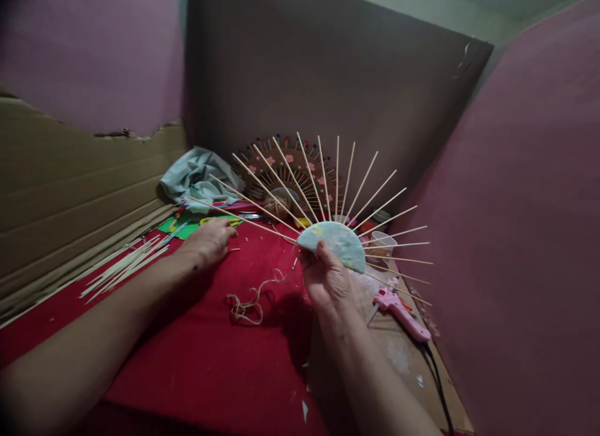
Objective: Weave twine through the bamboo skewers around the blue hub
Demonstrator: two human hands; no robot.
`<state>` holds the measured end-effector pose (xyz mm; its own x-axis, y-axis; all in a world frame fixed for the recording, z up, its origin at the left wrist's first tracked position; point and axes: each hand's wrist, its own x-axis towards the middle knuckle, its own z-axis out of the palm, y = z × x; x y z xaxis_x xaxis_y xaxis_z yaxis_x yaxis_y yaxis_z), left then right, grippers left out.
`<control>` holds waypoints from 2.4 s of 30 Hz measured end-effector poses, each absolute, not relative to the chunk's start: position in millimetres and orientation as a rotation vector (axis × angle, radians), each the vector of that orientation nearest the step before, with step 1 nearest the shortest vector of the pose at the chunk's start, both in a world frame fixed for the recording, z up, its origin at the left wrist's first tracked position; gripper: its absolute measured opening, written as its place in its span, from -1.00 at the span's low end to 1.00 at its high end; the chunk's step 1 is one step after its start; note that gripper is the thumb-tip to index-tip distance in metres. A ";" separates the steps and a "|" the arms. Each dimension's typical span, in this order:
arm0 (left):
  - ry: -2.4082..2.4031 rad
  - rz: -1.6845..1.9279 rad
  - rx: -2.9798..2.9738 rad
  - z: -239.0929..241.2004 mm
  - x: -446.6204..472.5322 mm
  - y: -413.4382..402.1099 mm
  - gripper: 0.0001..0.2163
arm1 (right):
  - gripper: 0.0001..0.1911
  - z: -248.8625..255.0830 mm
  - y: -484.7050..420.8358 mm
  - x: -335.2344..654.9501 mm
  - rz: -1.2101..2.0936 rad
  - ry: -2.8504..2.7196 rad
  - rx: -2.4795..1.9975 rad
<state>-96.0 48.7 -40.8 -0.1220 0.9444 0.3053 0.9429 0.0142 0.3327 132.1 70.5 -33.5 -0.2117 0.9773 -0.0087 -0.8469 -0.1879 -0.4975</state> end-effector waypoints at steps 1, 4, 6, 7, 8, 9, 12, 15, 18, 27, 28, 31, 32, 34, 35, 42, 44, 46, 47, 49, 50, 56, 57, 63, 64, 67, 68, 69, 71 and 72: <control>2.199 0.791 2.092 -39.1 -91.0 46.8 -0.82 | -0.77 -33.9 70.1 131.2 1.768 -0.488 -0.370; 1.896 1.065 2.029 -32.8 -64.3 35.9 -0.80 | -0.86 -36.1 69.9 129.5 1.845 -0.541 -0.358; 1.423 1.272 1.632 -29.5 -44.0 26.8 -0.76 | -0.88 -37.5 69.0 128.4 1.878 -0.535 -0.361; 1.239 1.290 1.477 -28.5 -35.2 22.7 -0.74 | -0.88 -37.9 67.8 127.6 1.890 -0.534 -0.366; 1.102 1.305 1.343 -28.0 -27.8 19.4 -0.74 | -0.88 -37.9 66.1 126.5 1.898 -0.540 -0.368; 0.992 1.294 1.242 -27.9 -22.2 17.0 -0.75 | -0.87 -37.6 64.0 125.2 1.904 -0.555 -0.366; 0.785 1.241 1.097 -29.9 -14.6 14.9 -0.79 | -0.85 -35.9 56.9 120.3 1.922 -0.620 -0.355; 0.698 1.238 1.048 -32.9 -14.7 16.4 -0.86 | -0.84 -35.1 52.9 116.4 1.906 -0.580 -0.376; 0.703 1.265 0.984 -34.1 -14.4 16.7 -0.90 | -0.83 -36.2 53.1 115.5 1.895 -0.517 -0.404; 0.813 1.392 1.032 -32.3 -3.9 8.8 -0.90 | -0.70 -39.2 52.5 119.7 1.871 -0.490 -0.394; 0.821 1.409 1.039 -32.4 -3.0 8.1 -0.90 | -0.68 -38.9 51.9 119.5 1.865 -0.495 -0.379; 0.823 1.450 1.057 -32.8 -1.1 6.5 -0.89 | -0.69 -38.1 49.8 118.1 1.850 -0.512 -0.344; 0.821 1.456 1.059 -33.2 -0.8 6.2 -0.89 | -0.69 -38.2 49.3 117.5 1.849 -0.516 -0.343; 0.823 1.463 1.060 -34.2 -0.6 6.1 -0.88 | -0.71 -39.3 48.7 116.3 1.856 -0.523 -0.344; 0.824 1.467 1.059 -34.8 -0.8 6.2 -0.88 | -0.72 -40.3 48.7 115.8 1.863 -0.526 -0.342; 0.796 1.467 1.034 -39.0 -1.1 9.5 -0.83 | -0.77 -44.3 50.4 114.0 1.895 -0.569 -0.342; 0.797 1.463 1.000 -40.3 -0.5 10.5 -0.81 | -0.77 -42.3 50.8 113.4 1.901 -0.604 -0.328; 0.800 1.421 0.989 -42.4 -0.2 11.8 -0.80 | -0.78 -39.8 51.4 113.3 1.901 -0.655 -0.320; 0.799 1.386 0.993 -43.7 -0.4 12.5 -0.79 | -0.79 -38.8 51.9 113.6 1.908 -0.681 -0.329; 0.806 1.298 1.007 -46.8 -1.3 13.9 -0.77 | -0.81 -37.5 52.8 115.0 1.915 -0.711 -0.363; 0.827 1.258 1.012 -48.4 -1.9 14.5 -0.76 | -0.81 -37.1 53.2 116.2 1.905 -0.721 -0.378; 1.213 1.020 1.306 -54.0 -7.9 17.0 -0.81 | -0.80 -35.7 51.2 123.2 1.822 -0.818 -0.356; 1.314 0.970 1.435 -53.2 -12.2 18.6 -0.84 | -0.79 -35.3 50.8 123.8 1.822 -0.807 -0.358; 1.949 0.929 1.772 -41.3 -73.9 34.0 -0.92 | -0.74 -33.9 50.7 127.2 1.832 -0.616 -0.437; 2.040 0.885 1.793 -41.0 -84.8 35.5 -0.93 | -0.75 -33.7 50.4 127.5 1.845 -0.571 -0.438; 2.187 0.693 1.861 -46.5 -105.0 37.6 -0.93 | -0.77 -33.0 48.8 128.0 1.885 -0.519 -0.425; 2.211 0.633 1.884 -49.5 -107.5 37.9 -0.91 | -0.77 -32.7 48.2 128.2 1.898 -0.528 -0.421; 2.229 0.583 1.907 -52.3 -108.4 38.1 -0.89 | -0.76 -32.5 47.6 128.6 1.910 -0.541 -0.420; 2.250 0.516 1.960 -56.0 -107.1 37.9 -0.86 | -0.75 -32.3 46.8 129.7 1.925 -0.563 -0.419; 2.257 0.501 1.988 -56.5 -105.5 37.2 -0.87 | -0.75 -32.5 46.8 130.5 1.925 -0.569 -0.419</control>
